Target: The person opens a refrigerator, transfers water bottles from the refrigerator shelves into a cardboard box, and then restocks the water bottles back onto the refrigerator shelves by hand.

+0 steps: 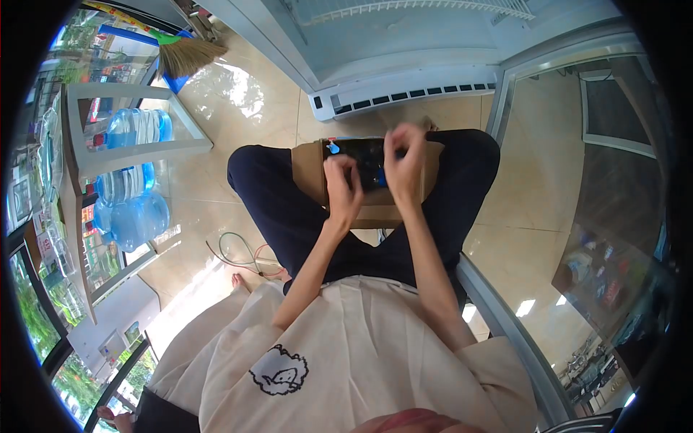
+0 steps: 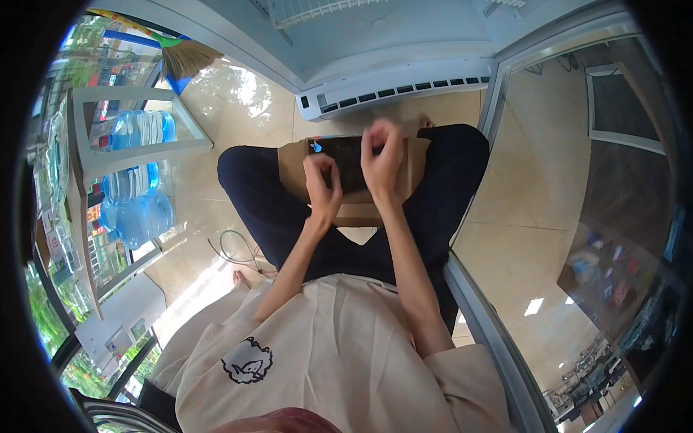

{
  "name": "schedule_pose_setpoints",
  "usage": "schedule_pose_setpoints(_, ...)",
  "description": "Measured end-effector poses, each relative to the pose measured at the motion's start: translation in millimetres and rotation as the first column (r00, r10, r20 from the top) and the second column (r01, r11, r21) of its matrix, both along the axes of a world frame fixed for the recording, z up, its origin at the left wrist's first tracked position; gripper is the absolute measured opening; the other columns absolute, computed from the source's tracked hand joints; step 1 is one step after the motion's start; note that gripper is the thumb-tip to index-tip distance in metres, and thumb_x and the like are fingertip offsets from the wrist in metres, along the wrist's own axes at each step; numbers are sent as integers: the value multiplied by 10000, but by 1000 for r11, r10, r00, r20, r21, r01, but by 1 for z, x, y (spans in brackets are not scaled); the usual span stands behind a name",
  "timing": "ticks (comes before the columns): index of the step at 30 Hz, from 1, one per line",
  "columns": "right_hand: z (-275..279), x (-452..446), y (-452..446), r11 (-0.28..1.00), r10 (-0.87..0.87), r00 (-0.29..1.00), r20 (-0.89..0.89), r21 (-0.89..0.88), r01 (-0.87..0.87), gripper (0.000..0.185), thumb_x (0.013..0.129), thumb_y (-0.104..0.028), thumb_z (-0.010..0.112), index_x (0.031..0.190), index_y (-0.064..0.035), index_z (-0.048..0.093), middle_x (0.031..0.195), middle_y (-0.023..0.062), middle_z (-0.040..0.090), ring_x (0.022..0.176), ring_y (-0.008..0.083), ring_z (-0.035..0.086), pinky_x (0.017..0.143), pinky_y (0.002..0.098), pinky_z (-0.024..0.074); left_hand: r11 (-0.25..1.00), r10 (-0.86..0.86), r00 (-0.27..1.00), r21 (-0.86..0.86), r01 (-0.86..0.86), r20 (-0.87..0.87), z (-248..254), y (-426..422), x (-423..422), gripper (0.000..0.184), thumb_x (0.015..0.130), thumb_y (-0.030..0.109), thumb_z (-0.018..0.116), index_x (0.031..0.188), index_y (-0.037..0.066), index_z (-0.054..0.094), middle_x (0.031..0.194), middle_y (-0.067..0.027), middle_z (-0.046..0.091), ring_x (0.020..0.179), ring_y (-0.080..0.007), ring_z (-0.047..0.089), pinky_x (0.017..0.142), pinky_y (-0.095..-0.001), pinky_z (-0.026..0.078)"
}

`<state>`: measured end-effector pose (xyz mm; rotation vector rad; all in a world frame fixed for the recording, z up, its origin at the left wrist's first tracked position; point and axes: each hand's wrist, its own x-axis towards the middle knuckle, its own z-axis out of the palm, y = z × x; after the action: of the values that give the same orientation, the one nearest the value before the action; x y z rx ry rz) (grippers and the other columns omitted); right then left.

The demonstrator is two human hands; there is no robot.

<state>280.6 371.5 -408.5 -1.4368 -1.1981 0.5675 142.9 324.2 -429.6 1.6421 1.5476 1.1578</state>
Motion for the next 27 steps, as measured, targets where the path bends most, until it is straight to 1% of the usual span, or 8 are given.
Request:
schedule_pose_setpoints(2,-78,9,-64,941,235,963,127,-278,-193,349,827,19,706,1132,-38,546,1100,161,576,908,263,626,775,373,514,979,-134,964,-179,93,-230,-63,-41,-23,285,837,-2,653,1093,-20,530,1044,-230,570,996,-417,555,868,-472,469)
schedule_pose_setpoints(4,-118,-2,-106,397,587,763,271,-917,20,520,800,-56,707,1277,-51,497,1267,255,494,1077,403,622,887,471,525,900,-284,893,-417,124,-348,-78,-54,-28,287,846,66,676,1100,-4,559,1055,-224,611,1008,-413,599,867,-482,496)
schedule_pose_setpoints(7,-149,-3,-90,430,595,797,101,-878,-209,669,810,-172,695,1398,-54,400,1331,311,421,1172,489,566,1001,552,477,699,-434,867,-699,151,-246,-96,-34,-21,376,852,223,707,1173,45,626,1164,-219,677,1109,-390,642,928,-497,521)
schedule_pose_setpoints(10,-153,-6,-48,197,678,725,121,-980,-20,731,829,-227,676,1457,-73,335,1360,344,389,1207,503,541,1058,534,445,604,-544,836,-723,336,-66,-167,-13,-29,496,836,249,722,1266,36,597,1189,-226,673,1111,-420,632,959,-481,509)
schedule_pose_setpoints(13,-195,8,-38,96,675,697,242,-965,242,775,827,-252,702,1492,-90,339,1460,305,362,1266,464,523,1088,494,435,526,-553,826,-814,246,-108,-221,-10,-30,593,816,192,721,1365,67,536,1222,-234,637,1103,-439,616,985,-491,499)
schedule_pose_setpoints(16,-252,32,-56,112,575,801,168,-986,126,794,819,-221,696,1512,-128,322,1511,246,374,1344,419,470,1131,451,406,621,-572,805,-724,299,-158,-258,-20,-28,729,812,192,733,1452,31,425,1319,-262,577,1200,-434,570,1049,-483,460)
schedule_pose_setpoints(21,-290,37,-68,175,443,885,144,-982,72,755,846,-274,674,1515,-218,328,1370,272,548,1281,426,525,1111,482,414,629,-522,813,-760,164,-257,-200,17,19,703,850,258,705,1438,-9,425,1422,-258,500,1333,-416,459,1123,-486,383)
schedule_pose_setpoints(27,-275,41,-57,254,247,964,96,-967,31,741,859,-244,644,1526,-205,325,1368,259,554,1247,460,534,1101,508,412,862,-504,748,-293,412,-432,-276,38,41,431,920,267,605,1294,52,590,1301,-204,602,1217,-420,562,1029,-479,456)
